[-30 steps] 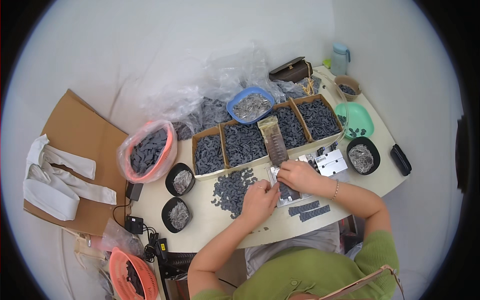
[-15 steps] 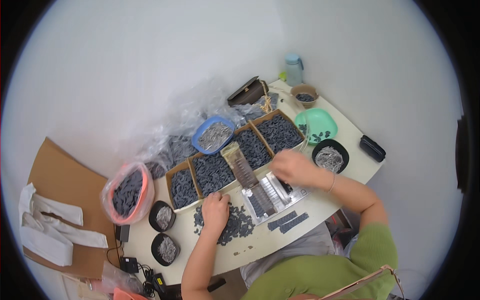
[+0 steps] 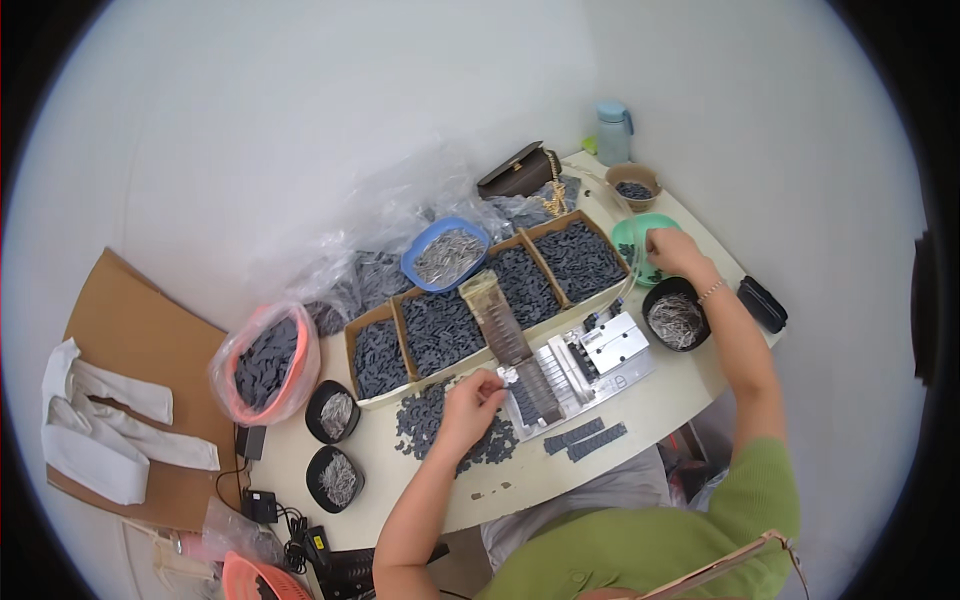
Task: The person picks up small grey plastic pieces from a pile and inserts them one by one into a metal assembly jig on a desk.
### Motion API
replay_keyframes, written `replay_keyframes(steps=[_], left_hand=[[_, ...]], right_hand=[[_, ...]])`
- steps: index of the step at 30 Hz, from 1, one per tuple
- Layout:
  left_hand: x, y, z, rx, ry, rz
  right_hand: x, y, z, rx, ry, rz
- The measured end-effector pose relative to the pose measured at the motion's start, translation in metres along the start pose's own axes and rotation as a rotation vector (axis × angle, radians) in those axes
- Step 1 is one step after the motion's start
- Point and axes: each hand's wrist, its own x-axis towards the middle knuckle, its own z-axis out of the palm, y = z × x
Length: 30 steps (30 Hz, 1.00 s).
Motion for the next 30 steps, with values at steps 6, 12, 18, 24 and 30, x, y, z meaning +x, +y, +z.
replay_keyframes(steps=[6,12,18,24,30], left_hand=[[0.009,-0.001,0.015,0.138,0.058,0.099],[-0.004,0.006,0.019,0.731,0.124,0.509],[-0.023,0.019,0.027,1.111,0.023,0.482],[-0.021,0.024,0.029,1.014,0.017,0.434],[-0.046,0.034,-0.015,0.773,0.212,0.349]], right_hand=[[-0.037,-0.063,-0.048,0.433,0.227,-0.093],[-0.074,-0.147,-0.013,0.532,-0.178,-0.608],[-0.090,-0.214,0.040,0.341,0.086,-0.786],[-0.089,-0.225,0.048,0.236,0.206,-0.880],[-0.098,-0.219,0.048,0.133,0.236,-0.984]])
